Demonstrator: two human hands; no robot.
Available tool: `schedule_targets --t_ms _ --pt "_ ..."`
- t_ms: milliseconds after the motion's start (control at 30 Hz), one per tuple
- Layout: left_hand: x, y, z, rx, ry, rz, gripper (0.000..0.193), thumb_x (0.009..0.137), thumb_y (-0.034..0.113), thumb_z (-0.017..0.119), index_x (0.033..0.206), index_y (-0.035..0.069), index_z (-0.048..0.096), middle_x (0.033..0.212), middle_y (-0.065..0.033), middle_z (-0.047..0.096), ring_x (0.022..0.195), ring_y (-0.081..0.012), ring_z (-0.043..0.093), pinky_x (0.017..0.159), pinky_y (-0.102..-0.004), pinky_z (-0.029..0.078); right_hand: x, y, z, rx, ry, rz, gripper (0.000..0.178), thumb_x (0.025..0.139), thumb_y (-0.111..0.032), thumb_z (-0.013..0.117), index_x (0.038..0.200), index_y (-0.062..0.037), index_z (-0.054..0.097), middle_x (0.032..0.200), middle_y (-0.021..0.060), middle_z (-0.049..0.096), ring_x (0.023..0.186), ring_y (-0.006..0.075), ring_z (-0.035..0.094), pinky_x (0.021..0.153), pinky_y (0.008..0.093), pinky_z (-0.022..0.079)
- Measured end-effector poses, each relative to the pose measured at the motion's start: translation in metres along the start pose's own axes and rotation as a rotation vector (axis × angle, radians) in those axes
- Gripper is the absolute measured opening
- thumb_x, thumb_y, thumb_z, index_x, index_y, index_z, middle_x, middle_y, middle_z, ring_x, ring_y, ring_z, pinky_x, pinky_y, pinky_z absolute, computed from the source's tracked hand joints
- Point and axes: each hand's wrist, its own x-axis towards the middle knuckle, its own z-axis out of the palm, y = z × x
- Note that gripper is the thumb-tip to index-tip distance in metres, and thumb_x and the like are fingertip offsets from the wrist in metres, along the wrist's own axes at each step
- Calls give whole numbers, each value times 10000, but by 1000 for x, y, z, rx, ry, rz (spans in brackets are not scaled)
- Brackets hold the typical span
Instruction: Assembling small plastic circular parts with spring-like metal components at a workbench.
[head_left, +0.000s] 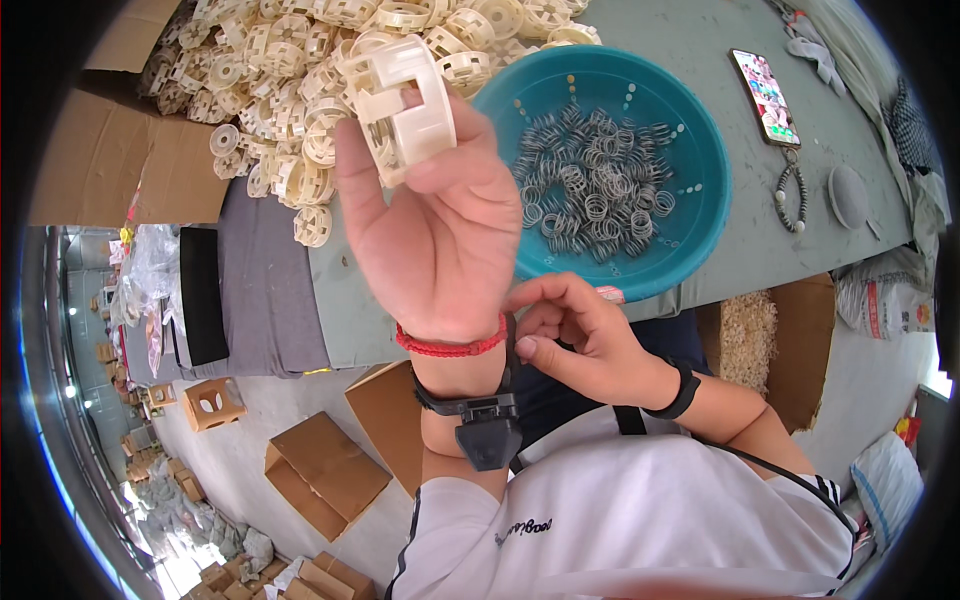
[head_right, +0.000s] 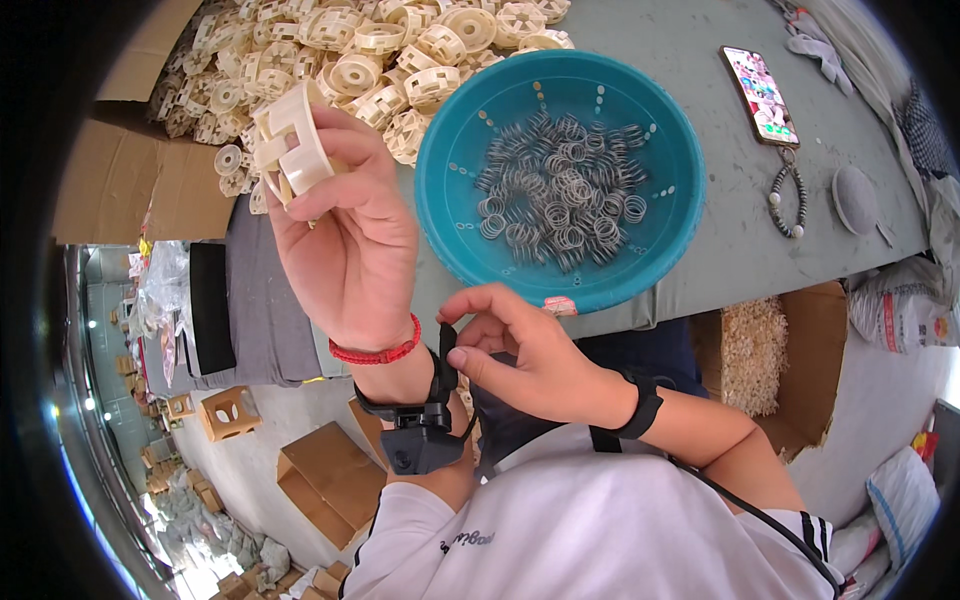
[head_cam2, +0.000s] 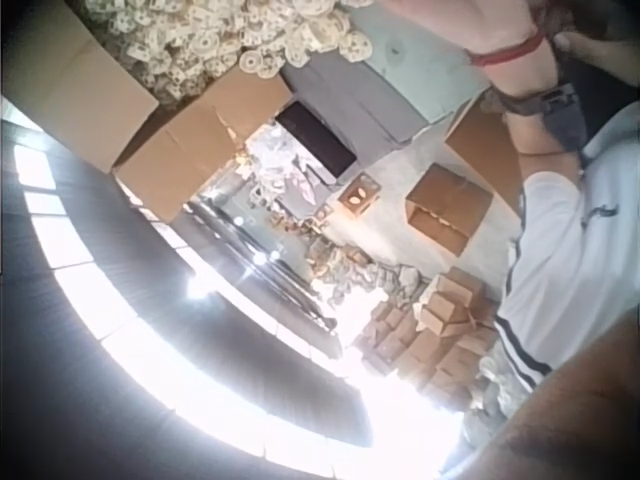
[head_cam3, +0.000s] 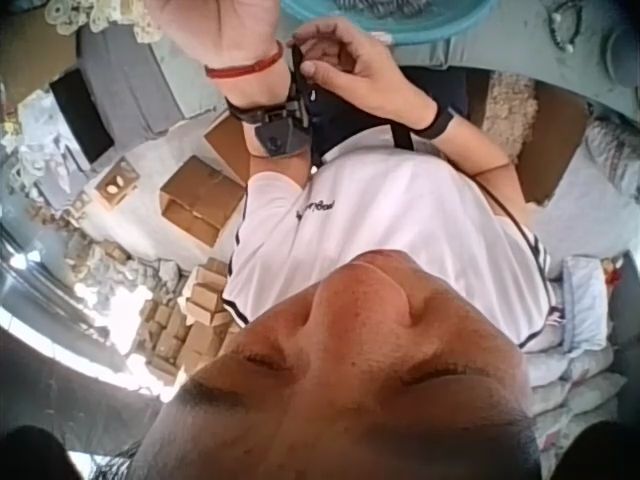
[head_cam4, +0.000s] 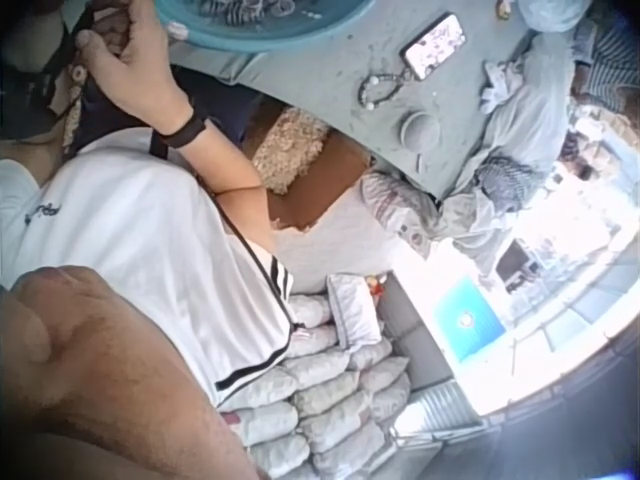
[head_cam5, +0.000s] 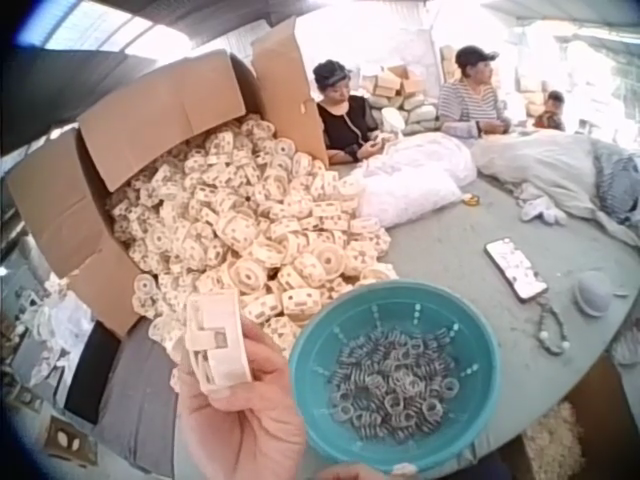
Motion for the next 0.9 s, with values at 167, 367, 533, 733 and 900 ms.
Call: schedule_targets --t_ms 167,367,533,733,900 --pt "3 -1 -7 16 -16 41 293 833 72 565 1111 5 503 1091 -83 503 904 -172 522 618 -253 488 -3 5 -1 -81 13 -46 310 870 -38 532 1161 38 455 1068 93 547 932 117 566 811 264 467" --pt "6 -1 -13 41 12 69 283 847 116 559 1099 0 504 1041 -90 552 929 -178 525 628 -270 490 -3 1 5 -121 32 -62 351 863 -15 497 1205 52 450 1156 149 562 976 187 577 865 322 451" --pt "16 7 -24 960 85 556 298 913 248 486 1104 21 517 1036 -85 601 888 -203 583 645 -304 508 -9 -6 1 -512 285 -443 377 797 -19 561 1162 41 490 1102 160 580 929 259 583 830 345 450" --pt "29 -4 -38 1899 145 772 324 879 274 570 1048 16 469 913 -92 587 716 -172 585 616 -286 486 -6 -37 23 -1177 8 -568 472 602 -150 741 1011 -25 541 1001 115 537 953 287 518 802 387 419" --pt "31 -11 -41 2143 159 657 518 829 363 637 1091 -45 455 894 -86 578 747 -119 541 644 -252 456 4 -22 19 -1287 82 -487 463 563 -179 763 928 -65 503 956 102 502 856 271 500 740 373 399"
